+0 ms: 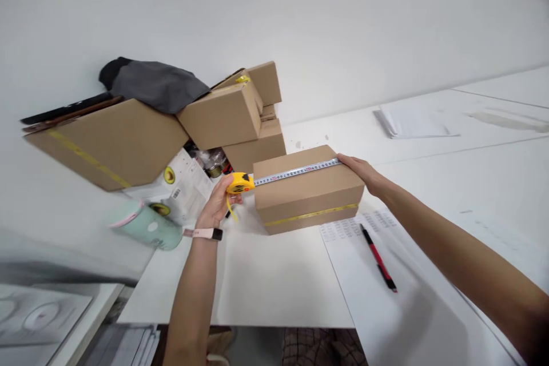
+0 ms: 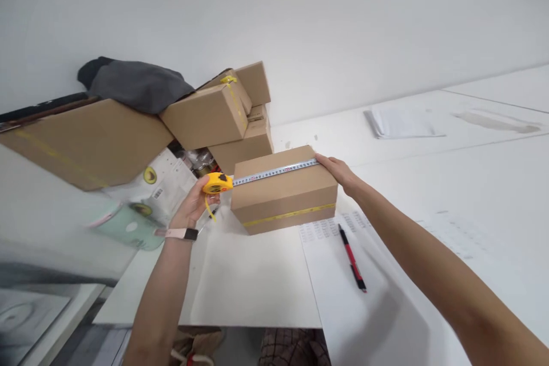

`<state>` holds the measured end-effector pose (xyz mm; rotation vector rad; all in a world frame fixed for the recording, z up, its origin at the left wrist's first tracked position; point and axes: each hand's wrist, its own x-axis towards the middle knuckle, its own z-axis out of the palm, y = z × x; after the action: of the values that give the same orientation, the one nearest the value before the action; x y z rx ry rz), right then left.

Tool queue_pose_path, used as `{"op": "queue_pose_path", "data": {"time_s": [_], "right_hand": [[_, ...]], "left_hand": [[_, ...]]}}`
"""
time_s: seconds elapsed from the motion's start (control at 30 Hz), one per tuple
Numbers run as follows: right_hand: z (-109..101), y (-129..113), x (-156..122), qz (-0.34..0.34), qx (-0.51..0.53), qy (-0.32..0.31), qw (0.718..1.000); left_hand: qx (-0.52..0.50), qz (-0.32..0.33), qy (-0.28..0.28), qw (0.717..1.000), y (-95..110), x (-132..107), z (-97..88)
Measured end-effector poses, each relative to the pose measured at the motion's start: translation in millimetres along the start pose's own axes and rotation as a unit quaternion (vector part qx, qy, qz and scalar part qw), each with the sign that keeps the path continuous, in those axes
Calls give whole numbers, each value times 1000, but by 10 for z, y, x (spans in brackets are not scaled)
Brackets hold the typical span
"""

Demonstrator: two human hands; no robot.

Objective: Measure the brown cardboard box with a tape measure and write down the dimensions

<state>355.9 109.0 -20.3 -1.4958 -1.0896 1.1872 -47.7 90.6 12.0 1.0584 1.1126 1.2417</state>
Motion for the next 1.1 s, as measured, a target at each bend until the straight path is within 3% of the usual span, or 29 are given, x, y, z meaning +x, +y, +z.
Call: {"op": "queue_pose_path", "data": {"time_s": [0.2, 0.4, 0.57, 0.63, 0.7, 0.77, 0.87, 0.97, 1.1], "right_hand": [[-11, -43, 1, 20, -32, 8, 999], [-32, -130, -9, -53, -126, 32, 990], [-68, -132, 98, -88, -230, 71, 967], [-102, -170, 109, -90, -218, 64, 970], [-123, -248, 93, -116, -177, 56, 976], [-95, -364, 62, -164, -149, 48, 974], [94, -572, 48, -235, -187, 2, 954], [402, -755, 163, -267, -270, -62, 923], [751, -848, 514, -250, -360, -79, 896]], "left_hand": [[12, 4, 4, 1000, -17, -13, 59], [41, 29, 5, 999, 20, -75, 85], [93, 95, -1, 991, 204, -385, 251], [116, 115, -26, 986, 231, -652, 372], [120, 81, -61, 988, 157, -973, 527], [101, -27, -146, 984, -30, -1286, 728], [-7, -176, -305, 936, -407, -1603, 1118], [-128, -203, -308, 921, -640, -1662, 1533], [-215, -137, -264, 930, -532, -1495, 1866]]}}
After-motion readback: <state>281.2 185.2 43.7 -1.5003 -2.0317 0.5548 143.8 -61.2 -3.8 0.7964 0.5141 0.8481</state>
